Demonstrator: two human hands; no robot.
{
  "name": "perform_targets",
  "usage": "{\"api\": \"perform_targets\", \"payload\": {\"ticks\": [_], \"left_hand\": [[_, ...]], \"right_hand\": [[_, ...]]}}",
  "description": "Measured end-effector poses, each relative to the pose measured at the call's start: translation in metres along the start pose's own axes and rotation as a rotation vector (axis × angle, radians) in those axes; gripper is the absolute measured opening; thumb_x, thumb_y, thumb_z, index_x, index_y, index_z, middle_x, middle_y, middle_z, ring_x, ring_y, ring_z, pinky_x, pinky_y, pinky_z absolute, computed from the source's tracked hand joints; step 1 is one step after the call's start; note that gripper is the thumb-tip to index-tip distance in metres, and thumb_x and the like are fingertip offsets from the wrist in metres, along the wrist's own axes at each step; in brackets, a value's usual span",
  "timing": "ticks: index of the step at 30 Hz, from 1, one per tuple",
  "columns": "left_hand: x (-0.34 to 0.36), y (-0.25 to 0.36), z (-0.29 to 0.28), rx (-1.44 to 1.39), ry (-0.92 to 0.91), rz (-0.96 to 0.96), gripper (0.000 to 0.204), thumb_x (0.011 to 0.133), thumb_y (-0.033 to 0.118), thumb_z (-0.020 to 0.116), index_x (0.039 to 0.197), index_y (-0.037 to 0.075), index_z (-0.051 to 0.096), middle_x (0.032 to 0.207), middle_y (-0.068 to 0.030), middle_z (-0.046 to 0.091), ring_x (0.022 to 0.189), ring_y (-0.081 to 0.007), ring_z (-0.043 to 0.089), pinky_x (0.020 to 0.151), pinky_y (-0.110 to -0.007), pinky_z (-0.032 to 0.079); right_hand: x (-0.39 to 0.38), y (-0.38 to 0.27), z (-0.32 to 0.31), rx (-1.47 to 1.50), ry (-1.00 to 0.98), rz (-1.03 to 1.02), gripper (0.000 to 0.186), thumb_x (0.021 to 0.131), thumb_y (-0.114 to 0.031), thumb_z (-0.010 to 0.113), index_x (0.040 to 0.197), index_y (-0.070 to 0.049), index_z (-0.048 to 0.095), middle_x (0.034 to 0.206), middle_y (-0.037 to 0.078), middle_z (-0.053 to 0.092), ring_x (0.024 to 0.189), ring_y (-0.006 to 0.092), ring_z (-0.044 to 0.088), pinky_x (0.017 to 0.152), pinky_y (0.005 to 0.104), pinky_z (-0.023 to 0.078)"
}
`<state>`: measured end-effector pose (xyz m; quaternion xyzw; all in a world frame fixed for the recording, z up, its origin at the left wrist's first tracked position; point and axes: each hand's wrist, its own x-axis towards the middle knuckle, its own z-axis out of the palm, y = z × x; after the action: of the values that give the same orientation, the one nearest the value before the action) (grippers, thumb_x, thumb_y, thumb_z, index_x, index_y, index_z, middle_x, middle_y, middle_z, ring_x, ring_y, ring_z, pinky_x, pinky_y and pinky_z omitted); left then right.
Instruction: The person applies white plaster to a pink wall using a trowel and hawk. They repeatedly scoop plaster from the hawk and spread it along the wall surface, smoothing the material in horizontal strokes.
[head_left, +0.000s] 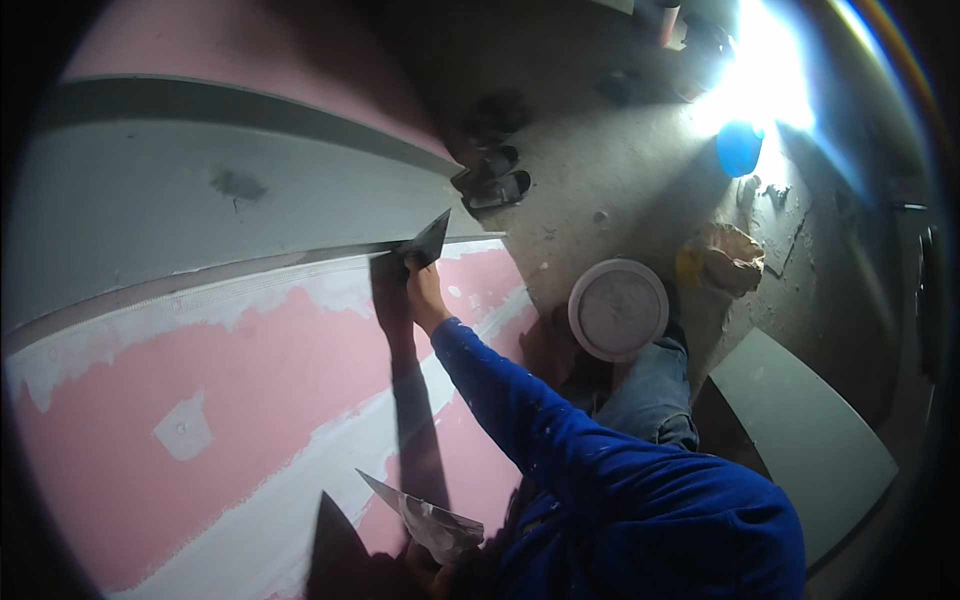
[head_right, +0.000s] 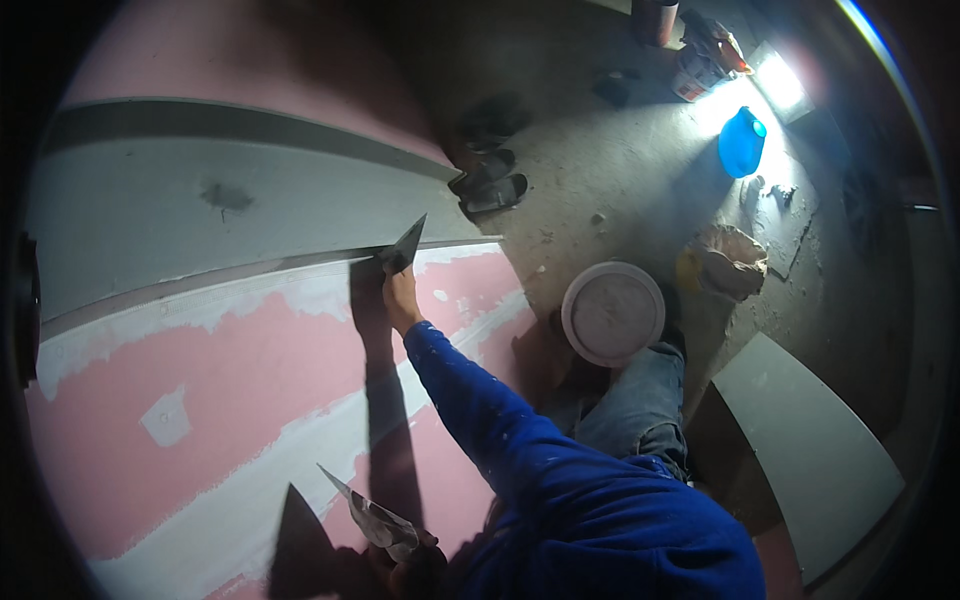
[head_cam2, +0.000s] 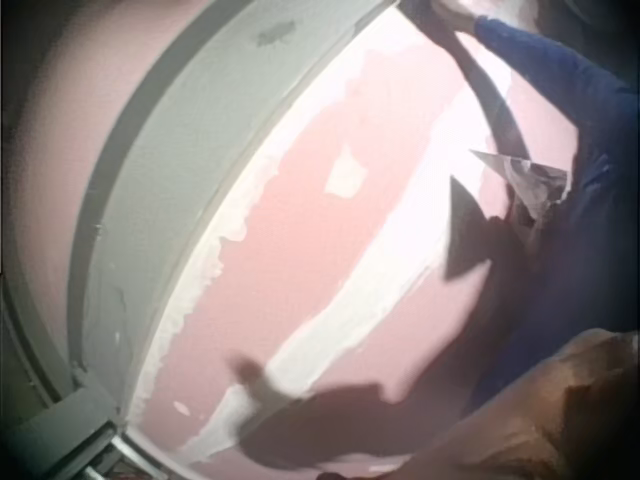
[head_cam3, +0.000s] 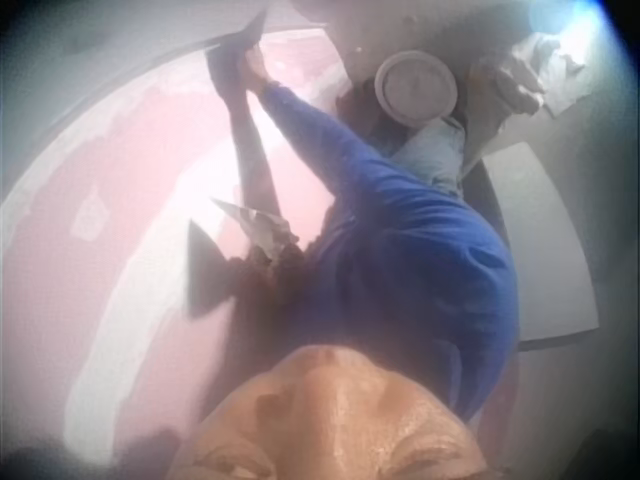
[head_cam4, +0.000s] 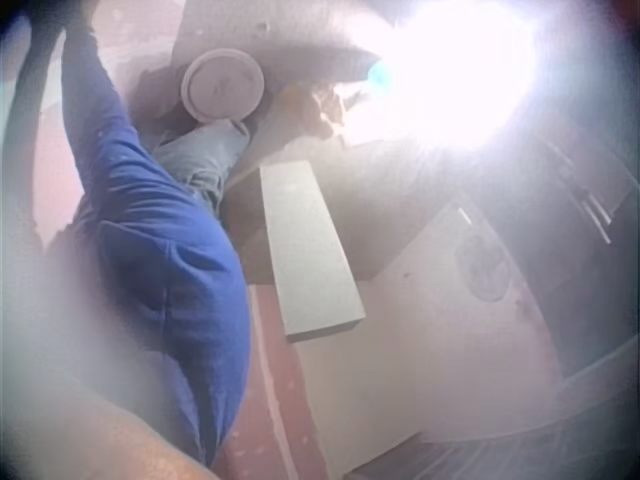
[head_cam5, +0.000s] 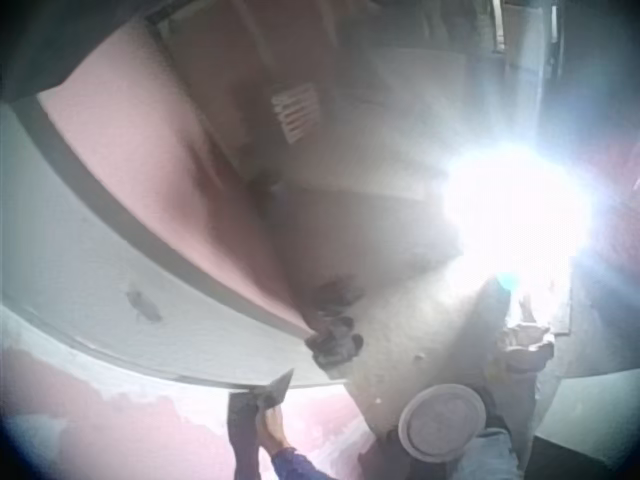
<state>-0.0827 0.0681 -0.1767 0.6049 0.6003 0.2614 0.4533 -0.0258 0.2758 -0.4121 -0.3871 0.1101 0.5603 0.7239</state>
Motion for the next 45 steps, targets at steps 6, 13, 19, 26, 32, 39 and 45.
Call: {"api": "perform_targets", "payload": {"ticks": [6, 13, 19, 26, 32, 39, 45], "left_hand": [[0.147, -0.056, 0.020, 0.125, 0.064, 0.305, 0.035, 0.098, 0.038, 0.060, 0.110, 0.005, 0.066, 0.093, -0.0108, 0.071, 0.088, -0.0281, 0.067, 0.081, -0.039, 0.053], [0.228, -0.041, 0.006, 0.625, 0.119, 0.619, 0.030, 0.101, 0.034, 0.058, 0.105, 0.006, 0.068, 0.091, -0.0075, 0.071, 0.091, -0.0298, 0.067, 0.082, -0.039, 0.054], [0.196, 0.056, -0.004, 0.684, 0.160, 0.703, 0.029, 0.092, 0.022, 0.064, 0.114, 0.006, 0.072, 0.104, -0.0113, 0.075, 0.098, -0.0260, 0.071, 0.087, -0.037, 0.056], [0.138, 0.096, 0.010, 0.377, 0.013, 0.730, 0.028, 0.092, 0.023, 0.064, 0.114, 0.006, 0.072, 0.103, -0.0113, 0.074, 0.097, -0.0259, 0.071, 0.085, -0.037, 0.056], [0.121, 0.050, 0.010, 0.259, -0.034, 0.487, 0.028, 0.092, 0.023, 0.063, 0.113, 0.006, 0.073, 0.102, -0.0114, 0.074, 0.096, -0.0258, 0.071, 0.084, -0.037, 0.056], [0.177, -0.041, 0.018, 0.255, -0.011, 0.398, 0.028, 0.092, 0.023, 0.063, 0.112, 0.007, 0.073, 0.101, -0.0114, 0.074, 0.095, -0.0257, 0.071, 0.083, -0.037, 0.056], [0.281, -0.132, 0.040, 0.377, -0.033, 0.411, 0.028, 0.092, 0.024, 0.062, 0.111, 0.007, 0.073, 0.099, -0.0115, 0.074, 0.095, -0.0256, 0.071, 0.082, -0.037, 0.057]], "right_hand": [[-0.012, -0.021, 0.021, -0.080, 0.005, -0.053, 0.033, 0.095, -0.010, 0.052, 0.127, 0.000, 0.051, 0.116, 0.015, 0.059, 0.111, 0.0283, 0.054, 0.099, 0.0374, 0.042], [-0.037, -0.039, 0.065, -0.037, -0.014, -0.038, 0.039, 0.096, -0.012, 0.053, 0.132, 0.001, 0.046, 0.119, 0.021, 0.060, 0.112, 0.0315, 0.057, 0.098, 0.0388, 0.045], [-0.085, -0.076, 0.119, -0.026, 0.009, -0.068, 0.032, 0.100, -0.018, 0.053, 0.126, 0.001, 0.050, 0.109, 0.012, 0.061, 0.097, 0.0204, 0.056, 0.085, 0.0355, 0.048], [-0.105, -0.087, 0.057, 0.048, 0.022, 0.077, 0.025, 0.101, -0.019, 0.054, 0.116, 0.001, 0.061, 0.108, 0.010, 0.065, 0.096, 0.0213, 0.060, 0.086, 0.0361, 0.048], [-0.003, -0.078, -0.038, 0.426, -0.158, 0.492, 0.030, 0.094, -0.010, 0.042, 0.118, 0.006, 0.051, 0.116, 0.025, 0.064, 0.110, 0.0415, 0.065, 0.101, 0.0570, 0.050], [0.054, -0.087, -0.055, 0.308, -0.111, 0.705, 0.029, 0.092, -0.012, 0.048, 0.112, 0.008, 0.054, 0.109, 0.022, 0.066, 0.102, 0.0350, 0.068, 0.094, 0.0487, 0.057], [0.081, -0.099, -0.034, 0.224, -0.125, 0.775, 0.030, 0.094, -0.012, 0.047, 0.110, 0.013, 0.053, 0.107, 0.027, 0.066, 0.096, 0.0373, 0.071, 0.093, 0.0470, 0.060]]}}
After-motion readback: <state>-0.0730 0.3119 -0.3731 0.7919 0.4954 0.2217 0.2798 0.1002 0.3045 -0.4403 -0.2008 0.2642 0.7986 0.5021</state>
